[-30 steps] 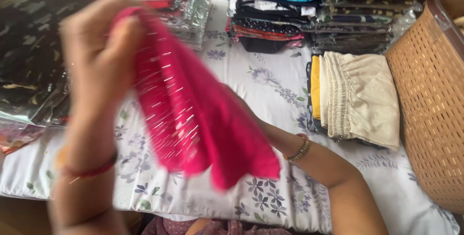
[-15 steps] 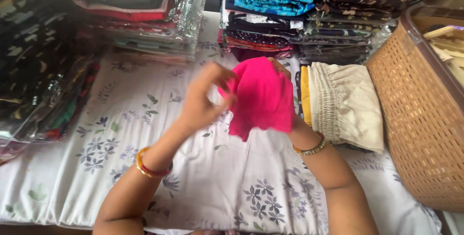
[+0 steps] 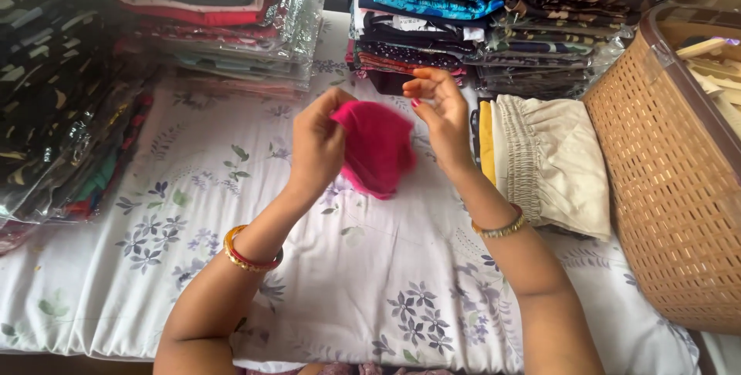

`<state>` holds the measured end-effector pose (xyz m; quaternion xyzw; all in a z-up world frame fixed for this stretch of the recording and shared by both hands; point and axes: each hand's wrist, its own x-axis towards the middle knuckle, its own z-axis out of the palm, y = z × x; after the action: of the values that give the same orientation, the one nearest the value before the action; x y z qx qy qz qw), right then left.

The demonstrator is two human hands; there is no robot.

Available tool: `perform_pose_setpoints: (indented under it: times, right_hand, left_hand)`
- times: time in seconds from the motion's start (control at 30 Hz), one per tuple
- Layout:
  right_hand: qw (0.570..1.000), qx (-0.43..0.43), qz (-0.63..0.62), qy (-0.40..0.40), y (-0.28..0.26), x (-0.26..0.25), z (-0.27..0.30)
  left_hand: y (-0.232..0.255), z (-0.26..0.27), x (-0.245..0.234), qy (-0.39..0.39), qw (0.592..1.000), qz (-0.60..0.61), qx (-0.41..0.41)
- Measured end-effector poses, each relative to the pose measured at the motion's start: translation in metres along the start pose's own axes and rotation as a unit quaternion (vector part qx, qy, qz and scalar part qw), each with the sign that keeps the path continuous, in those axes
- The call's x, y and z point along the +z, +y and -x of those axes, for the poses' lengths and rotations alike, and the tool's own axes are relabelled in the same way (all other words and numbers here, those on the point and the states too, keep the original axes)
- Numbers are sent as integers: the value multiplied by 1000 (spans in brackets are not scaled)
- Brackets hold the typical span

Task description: Folding a pink shirt and blue floral leggings on a table.

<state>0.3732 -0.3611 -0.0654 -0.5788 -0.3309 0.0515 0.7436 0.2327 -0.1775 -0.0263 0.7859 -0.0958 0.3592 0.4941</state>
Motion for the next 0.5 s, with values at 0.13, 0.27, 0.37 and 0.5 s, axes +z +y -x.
perform_pose_setpoints:
  times: [0.13,0.27,0.37,0.5]
  right_hand:
    - [932,-253,222,-138,-117,65,28]
    - [952,-144,245,-117,-110,63,46]
    - [901,-218,369,-57,-101,36,43]
    - [925,-244,289,32,-111,2,36]
  left_hand:
    - [20,-6,-1,1,999,30,-29]
    - [66,-8,-3,-57,998,5,-32]
    - [61,-8,-3,-123,991,-46,-36]
    - [-6,-4,7,-162,976,-144,33]
